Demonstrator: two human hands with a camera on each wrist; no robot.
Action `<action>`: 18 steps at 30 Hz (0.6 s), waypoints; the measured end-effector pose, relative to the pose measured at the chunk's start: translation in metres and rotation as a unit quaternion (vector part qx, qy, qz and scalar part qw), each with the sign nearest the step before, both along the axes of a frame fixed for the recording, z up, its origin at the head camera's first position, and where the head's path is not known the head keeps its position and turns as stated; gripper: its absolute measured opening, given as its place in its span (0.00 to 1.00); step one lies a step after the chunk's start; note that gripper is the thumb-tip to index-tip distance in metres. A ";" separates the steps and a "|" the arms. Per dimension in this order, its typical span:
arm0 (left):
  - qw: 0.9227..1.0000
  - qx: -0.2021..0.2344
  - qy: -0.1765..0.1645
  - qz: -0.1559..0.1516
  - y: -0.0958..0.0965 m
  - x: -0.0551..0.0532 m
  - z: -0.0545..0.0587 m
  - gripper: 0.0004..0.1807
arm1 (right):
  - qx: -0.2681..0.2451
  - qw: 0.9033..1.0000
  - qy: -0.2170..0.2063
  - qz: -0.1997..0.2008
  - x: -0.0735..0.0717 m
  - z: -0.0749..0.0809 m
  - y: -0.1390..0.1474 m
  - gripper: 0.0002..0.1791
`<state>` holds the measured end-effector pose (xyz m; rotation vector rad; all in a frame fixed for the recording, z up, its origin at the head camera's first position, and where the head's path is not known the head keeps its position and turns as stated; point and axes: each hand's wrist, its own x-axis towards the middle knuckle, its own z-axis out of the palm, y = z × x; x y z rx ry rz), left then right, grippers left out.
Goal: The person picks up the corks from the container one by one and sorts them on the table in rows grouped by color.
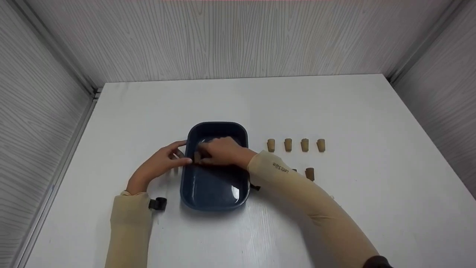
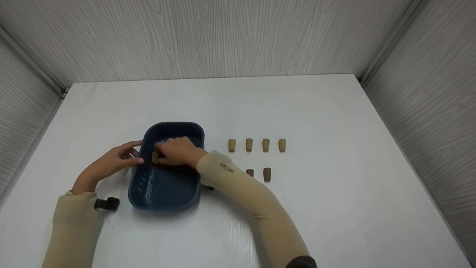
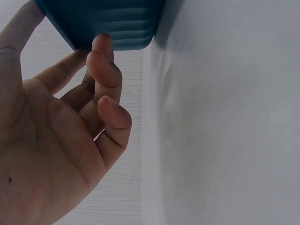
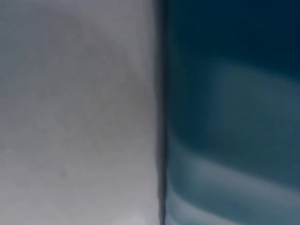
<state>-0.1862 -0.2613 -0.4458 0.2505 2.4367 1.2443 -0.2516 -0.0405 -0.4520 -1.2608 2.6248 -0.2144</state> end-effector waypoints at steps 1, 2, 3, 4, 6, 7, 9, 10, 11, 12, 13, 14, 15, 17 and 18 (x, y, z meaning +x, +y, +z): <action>1.000 0.000 0.000 0.000 -0.001 0.000 0.000 0.41 | -0.003 1.000 0.001 0.001 0.000 0.000 0.000 0.14; 1.000 0.000 -0.002 0.001 -0.001 0.000 0.000 0.41 | -0.006 1.000 0.001 0.002 0.000 0.001 0.000 0.14; 1.000 -0.001 -0.003 0.001 -0.001 0.000 0.000 0.41 | -0.009 1.000 0.000 0.003 0.000 0.001 0.000 0.14; 1.000 -0.002 -0.003 0.001 -0.002 -0.001 -0.001 0.41 | -0.012 1.000 -0.001 0.004 0.000 0.002 0.000 0.14; 1.000 -0.002 -0.003 0.001 -0.002 -0.001 -0.001 0.41 | -0.014 1.000 -0.002 0.004 0.000 0.004 0.000 0.16; 1.000 -0.002 -0.001 0.000 -0.002 -0.001 -0.001 0.41 | -0.015 1.000 -0.002 0.003 0.000 0.005 0.001 0.16; 1.000 0.001 0.000 -0.003 -0.002 -0.001 -0.001 0.41 | -0.015 1.000 -0.001 0.001 0.000 0.008 0.002 0.18; 1.000 0.001 0.001 -0.003 -0.002 -0.001 -0.001 0.41 | -0.015 1.000 0.000 0.001 0.001 0.011 0.003 0.18; 1.000 0.001 0.000 -0.002 -0.002 -0.001 -0.001 0.41 | -0.014 1.000 0.001 0.001 0.002 0.013 0.004 0.19; 1.000 0.001 -0.001 -0.001 -0.003 -0.001 0.000 0.42 | -0.015 1.000 0.001 0.002 0.002 0.017 0.005 0.19; 1.000 0.002 -0.002 0.001 -0.003 -0.001 -0.001 0.42 | -0.015 1.000 0.001 0.003 0.003 0.020 0.006 0.19; 1.000 0.002 -0.004 0.002 -0.002 -0.001 -0.001 0.42 | -0.016 1.000 0.002 0.004 0.004 0.024 0.008 0.20; 1.000 0.001 -0.005 0.003 -0.002 0.000 -0.002 0.42 | -0.017 1.000 0.003 0.004 0.005 0.028 0.009 0.21; 1.000 0.002 -0.008 0.006 -0.002 -0.001 -0.003 0.42 | -0.022 1.000 0.007 0.006 0.007 0.037 0.013 0.22; 1.000 0.002 -0.007 0.005 -0.002 -0.001 -0.003 0.42 | -0.025 1.000 0.010 0.006 0.008 0.041 0.015 0.22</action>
